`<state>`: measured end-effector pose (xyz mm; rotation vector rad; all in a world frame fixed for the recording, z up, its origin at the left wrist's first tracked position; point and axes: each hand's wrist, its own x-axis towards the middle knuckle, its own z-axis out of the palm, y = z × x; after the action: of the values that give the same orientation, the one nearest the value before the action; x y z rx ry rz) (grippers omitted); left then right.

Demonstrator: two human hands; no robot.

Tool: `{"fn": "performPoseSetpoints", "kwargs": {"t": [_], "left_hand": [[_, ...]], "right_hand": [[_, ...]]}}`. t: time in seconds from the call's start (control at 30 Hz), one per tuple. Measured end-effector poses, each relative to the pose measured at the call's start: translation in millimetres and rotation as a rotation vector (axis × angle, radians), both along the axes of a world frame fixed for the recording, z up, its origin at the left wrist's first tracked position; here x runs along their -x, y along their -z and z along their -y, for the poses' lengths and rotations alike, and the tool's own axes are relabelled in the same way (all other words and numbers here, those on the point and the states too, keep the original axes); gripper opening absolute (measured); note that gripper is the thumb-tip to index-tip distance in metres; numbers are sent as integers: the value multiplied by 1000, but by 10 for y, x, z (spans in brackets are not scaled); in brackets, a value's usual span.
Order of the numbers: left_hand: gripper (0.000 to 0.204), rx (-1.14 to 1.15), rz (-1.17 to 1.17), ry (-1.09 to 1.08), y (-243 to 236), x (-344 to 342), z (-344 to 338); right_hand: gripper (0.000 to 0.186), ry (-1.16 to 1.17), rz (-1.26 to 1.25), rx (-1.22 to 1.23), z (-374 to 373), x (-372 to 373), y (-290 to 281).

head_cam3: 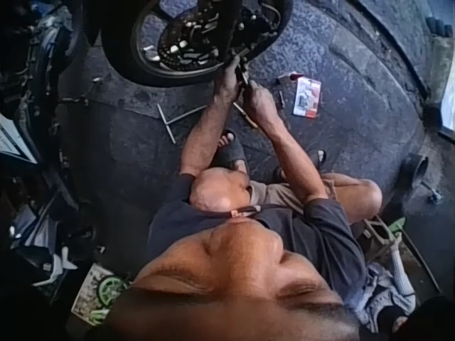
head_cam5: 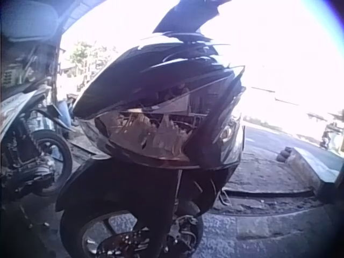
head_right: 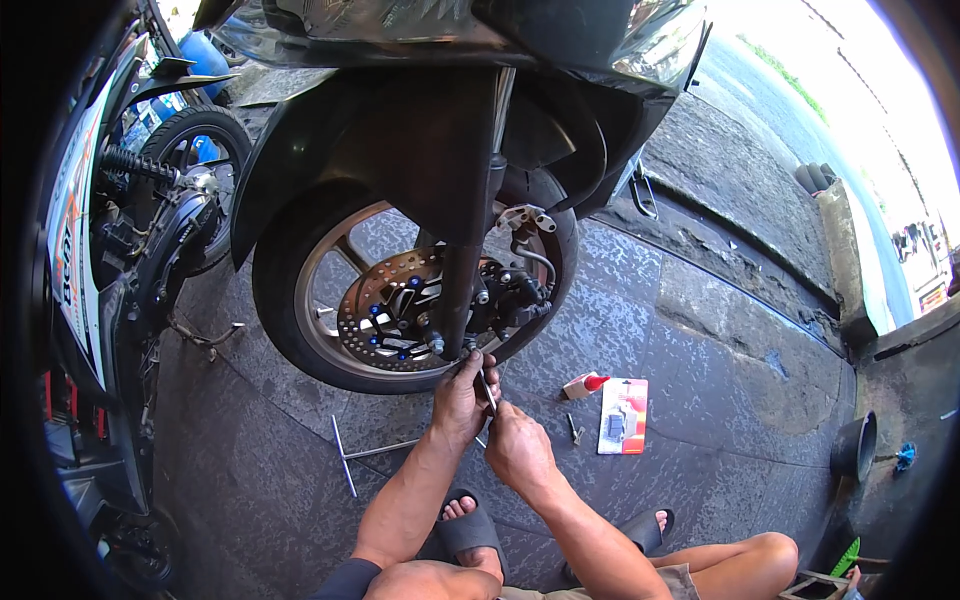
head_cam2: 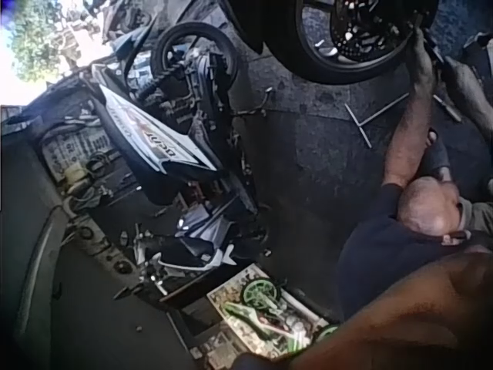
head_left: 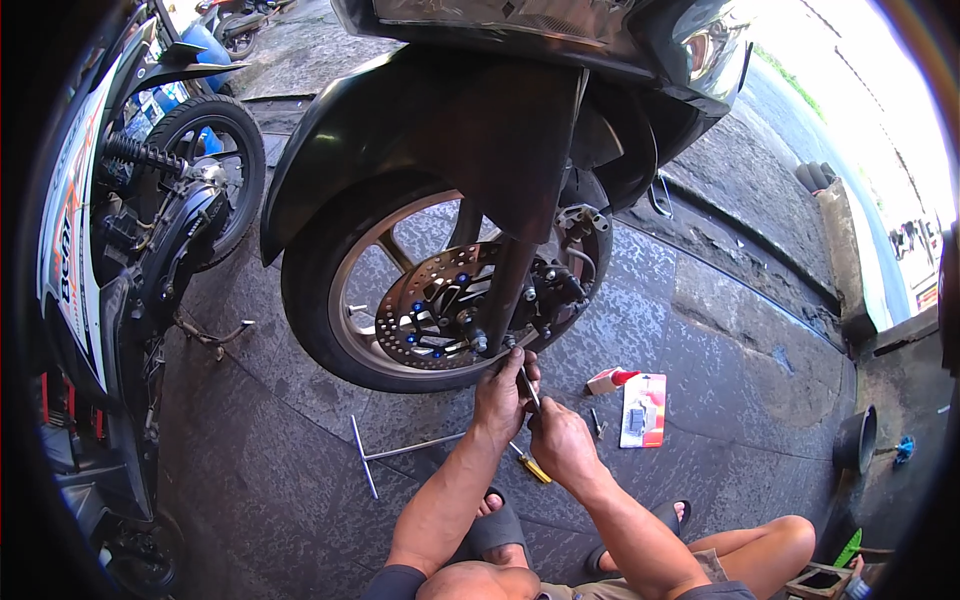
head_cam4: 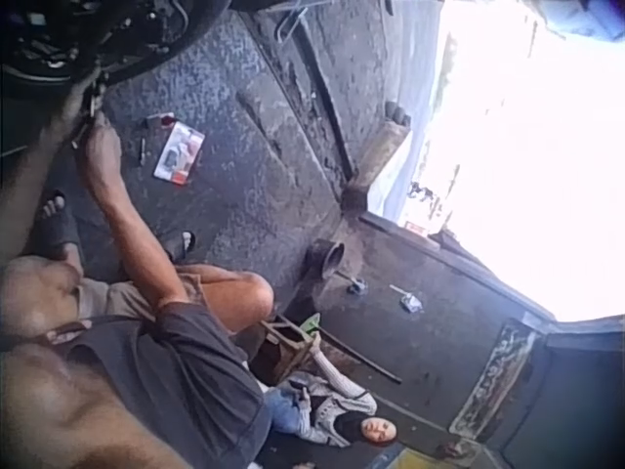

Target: Replacing the front brake pads on a motorcycle.

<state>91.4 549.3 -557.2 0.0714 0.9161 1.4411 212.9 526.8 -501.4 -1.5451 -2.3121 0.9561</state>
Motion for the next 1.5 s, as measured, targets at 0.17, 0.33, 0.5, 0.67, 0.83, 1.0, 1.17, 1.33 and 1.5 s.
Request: {"fn": "performPoseSetpoints", "kwargs": {"t": [0.17, 0.33, 0.5, 0.67, 0.83, 1.0, 1.17, 1.33, 1.5], "left_hand": [[23, -25, 128, -73, 70, 8, -47], [25, -39, 124, -10, 135, -25, -25], [28, 3, -15, -68, 56, -28, -2], [31, 35, 25, 37, 79, -61, -38], [31, 24, 38, 10, 97, 62, -9], [33, -21, -54, 57, 113, -17, -40], [27, -101, 89, -12, 253, -122, 3], [25, -34, -25, -83, 447, -122, 92], [15, 1, -75, -17, 372, -64, 6]], "right_hand": [[37, 639, -859, 944, 118, -50, -43], [29, 660, -1035, 1065, 139, -30, 49], [26, 339, -187, -108, 141, 72, -53], [29, 551, -1442, 1432, 89, -123, -55], [14, 244, -340, 165, 23, 126, -96], [24, 207, -370, 59, 31, 24, -5], [28, 496, -792, 723, 4, -246, 303], [34, 211, -183, -80, 115, 50, -197], [44, 663, -974, 1055, -132, -170, 179]]}}
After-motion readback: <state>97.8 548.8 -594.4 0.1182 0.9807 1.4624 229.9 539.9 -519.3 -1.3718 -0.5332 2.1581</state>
